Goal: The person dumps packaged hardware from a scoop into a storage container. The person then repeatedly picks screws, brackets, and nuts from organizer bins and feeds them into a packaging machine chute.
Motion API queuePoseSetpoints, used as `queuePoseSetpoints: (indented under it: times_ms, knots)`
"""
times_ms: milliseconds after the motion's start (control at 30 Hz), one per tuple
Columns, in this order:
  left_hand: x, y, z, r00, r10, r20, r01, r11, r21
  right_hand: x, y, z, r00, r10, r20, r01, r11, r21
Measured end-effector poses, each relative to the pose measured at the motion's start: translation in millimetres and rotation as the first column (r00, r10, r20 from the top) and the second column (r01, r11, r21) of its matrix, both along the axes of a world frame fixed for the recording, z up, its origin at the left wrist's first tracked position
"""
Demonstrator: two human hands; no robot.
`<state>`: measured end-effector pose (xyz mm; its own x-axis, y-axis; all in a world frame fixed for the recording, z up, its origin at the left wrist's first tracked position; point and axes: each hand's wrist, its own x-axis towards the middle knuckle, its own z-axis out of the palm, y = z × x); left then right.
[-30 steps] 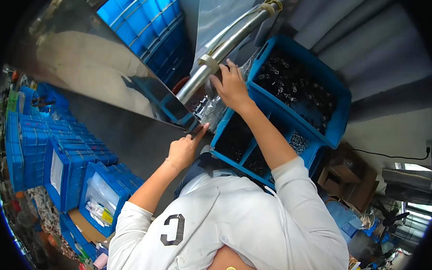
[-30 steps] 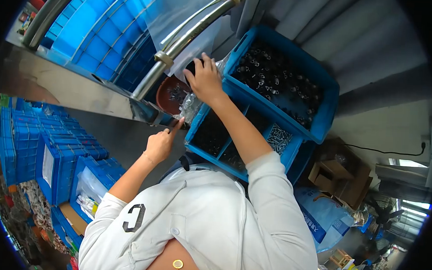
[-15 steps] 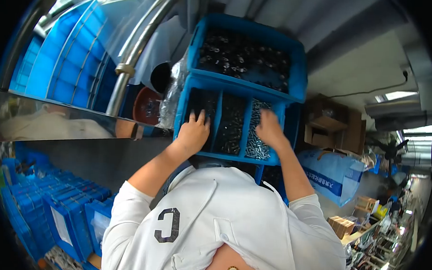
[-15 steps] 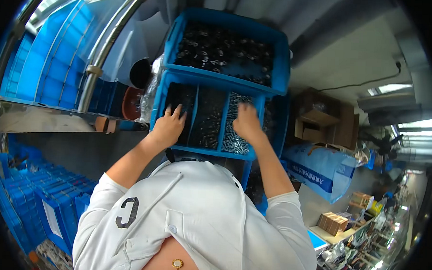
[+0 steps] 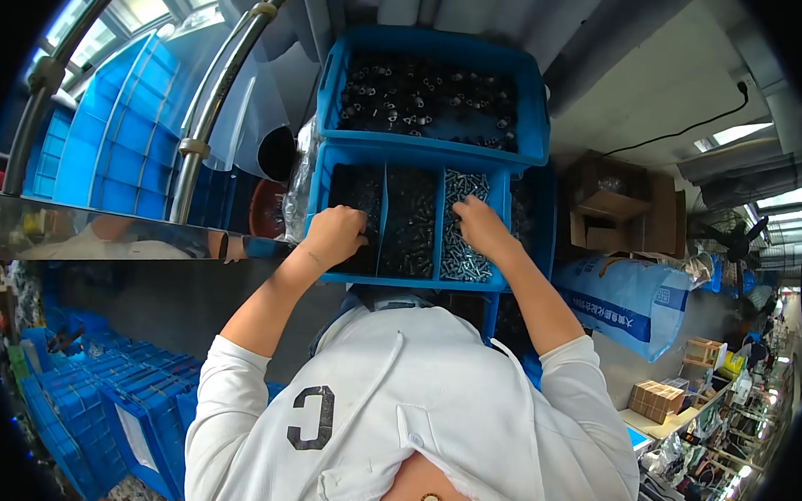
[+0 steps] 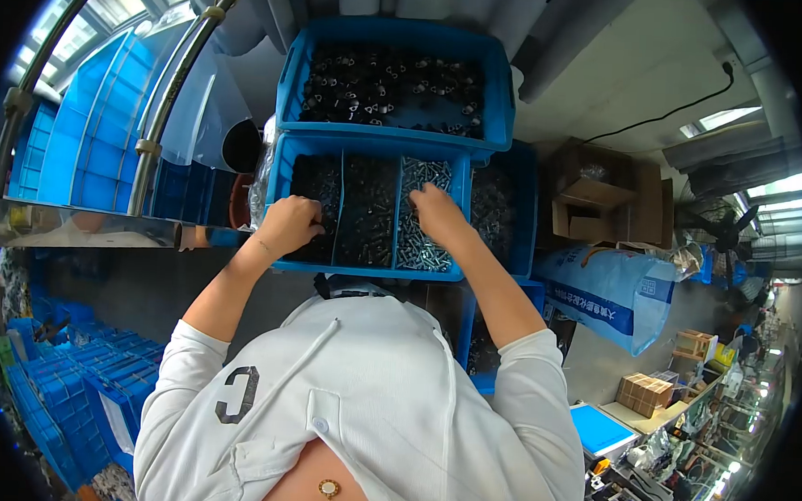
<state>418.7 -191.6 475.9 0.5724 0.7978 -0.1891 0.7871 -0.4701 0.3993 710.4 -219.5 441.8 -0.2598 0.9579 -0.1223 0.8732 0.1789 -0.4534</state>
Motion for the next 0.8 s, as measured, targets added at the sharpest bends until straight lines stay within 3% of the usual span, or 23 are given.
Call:
queuePoseSetpoints:
  times_ms: [100, 200, 267, 333, 367, 400, 467, 500, 567, 600, 667, 700, 767, 800]
  knots:
    - [-8.8, -1.5, 8.9, 0.989, 0.094, 0.110, -0.084, 0.992, -0.095, 4.5, -0.5, 19.3, 0.993, -0.051, -0.111, 0.053, 0.998, 0.018]
    - [-18.6, -7.4, 6.8, 0.970, 0.139, 0.197, -0.122, 0.988, -0.095, 8.9, -7.9, 47.4, 0.863, -0.217, -0.457, 0.157, 0.973, -0.167]
    - [-15.8, -12.5, -2.0, 0.976, 0.107, 0.190, -0.107, 0.994, -0.014, 12.7, -15.7, 52.4, 0.443, -0.482, -0.756, 0.128, 0.868, -0.480]
    - [3.1, -19.2, -3.1, 0.987, 0.100, -0.128, -0.101, 0.995, 0.001, 17.8, -22.5, 53.6, -0.090, -0.704, -0.704, -0.045, 0.709, -0.704]
    - [11.2, -19.5, -17.9, 0.978, 0.055, -0.202, -0.054, 0.998, 0.013, 12.8, -24.9, 56.9, -0.218, -0.720, -0.658, -0.151, 0.692, -0.706]
    - [19.5, -19.1, -25.5, 0.961, 0.009, -0.275, -0.004, 1.000, 0.022, 10.7, -23.6, 56.9, -0.262, -0.758, -0.598, -0.275, 0.652, -0.706]
    - [23.5, -18.7, -26.9, 0.969, -0.003, -0.245, 0.031, 0.994, 0.109, 7.5, -20.0, 57.4, -0.324, -0.826, -0.460, -0.509, 0.563, -0.651]
    - [20.9, -17.1, -23.3, 0.975, -0.003, -0.224, 0.029, 0.993, 0.113, 5.2, -13.1, 64.2, -0.281, -0.859, -0.429, -0.493, 0.512, -0.703]
    - [11.3, -13.9, -16.1, 0.987, 0.011, -0.162, 0.002, 0.997, 0.079, 16.2, 6.7, 69.5, -0.126, -0.833, -0.539, -0.447, 0.532, -0.719]
    - [5.9, -13.2, -11.5, 0.999, 0.051, 0.004, -0.051, 0.996, 0.067, 21.1, 18.5, 72.5, -0.044, -0.811, -0.583, -0.425, 0.543, -0.724]
    - [-4.4, -13.5, 0.1, 0.935, 0.140, 0.327, -0.153, 0.988, 0.016, 28.4, 46.1, 86.2, 0.158, -0.738, -0.656, -0.206, 0.625, -0.753]
    - [-8.8, -15.2, 9.5, 0.854, 0.296, 0.429, -0.207, 0.948, -0.242, 35.7, 60.3, 88.6, 0.190, -0.699, -0.689, -0.189, 0.663, -0.724]
    - [-16.6, -18.1, 25.1, 0.622, 0.629, 0.466, -0.172, 0.691, -0.702, 46.8, 90.0, 90.0, 0.296, -0.611, -0.734, -0.130, 0.736, -0.664]
    - [-18.8, -18.0, 24.3, 0.506, 0.710, 0.490, -0.112, 0.617, -0.779, 49.8, 106.3, 89.4, 0.369, -0.563, -0.740, -0.089, 0.771, -0.631]
